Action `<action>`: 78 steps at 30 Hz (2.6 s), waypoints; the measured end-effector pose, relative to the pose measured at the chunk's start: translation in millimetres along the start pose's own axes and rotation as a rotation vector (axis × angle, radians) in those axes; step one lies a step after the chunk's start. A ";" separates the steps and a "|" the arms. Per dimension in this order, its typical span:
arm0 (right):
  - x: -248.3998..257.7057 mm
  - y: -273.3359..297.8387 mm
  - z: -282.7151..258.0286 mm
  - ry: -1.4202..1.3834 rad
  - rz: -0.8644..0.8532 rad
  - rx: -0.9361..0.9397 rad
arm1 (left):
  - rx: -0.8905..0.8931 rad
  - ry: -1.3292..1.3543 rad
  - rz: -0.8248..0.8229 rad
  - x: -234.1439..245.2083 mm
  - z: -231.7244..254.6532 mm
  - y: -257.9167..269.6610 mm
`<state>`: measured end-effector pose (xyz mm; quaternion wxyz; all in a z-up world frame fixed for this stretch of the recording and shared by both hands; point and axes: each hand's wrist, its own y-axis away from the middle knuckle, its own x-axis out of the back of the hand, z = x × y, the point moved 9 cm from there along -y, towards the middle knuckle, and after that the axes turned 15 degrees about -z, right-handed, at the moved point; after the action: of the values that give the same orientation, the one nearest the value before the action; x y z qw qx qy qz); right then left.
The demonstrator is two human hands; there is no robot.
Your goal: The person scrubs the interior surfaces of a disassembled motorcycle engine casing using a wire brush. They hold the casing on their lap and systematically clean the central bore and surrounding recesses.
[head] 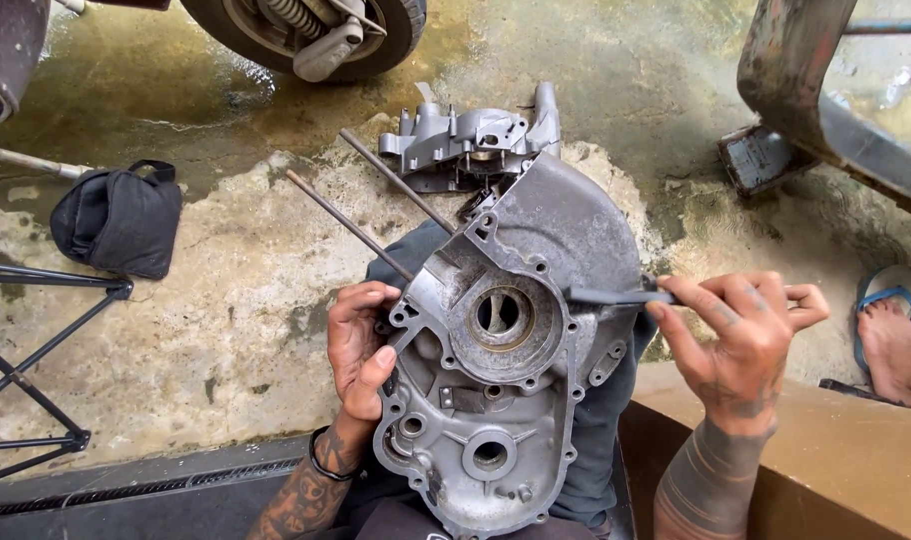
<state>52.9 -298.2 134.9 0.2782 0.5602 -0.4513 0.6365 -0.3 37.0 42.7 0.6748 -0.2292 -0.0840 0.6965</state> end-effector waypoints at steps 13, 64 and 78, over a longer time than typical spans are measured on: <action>-12.0 11.4 30.5 0.018 0.081 -0.137 | 0.023 -0.028 0.004 -1.3 3.0 -2.1; -29.5 12.5 23.9 -0.039 0.030 -0.054 | 0.020 0.020 0.012 -2.6 1.5 1.0; -19.7 10.7 26.2 0.019 0.078 -0.087 | 0.022 -0.005 0.015 -2.3 1.8 0.0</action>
<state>60.1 -323.1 112.1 0.2816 0.5236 -0.4974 0.6318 -1.1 35.1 44.8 0.6717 -0.2208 -0.0765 0.7030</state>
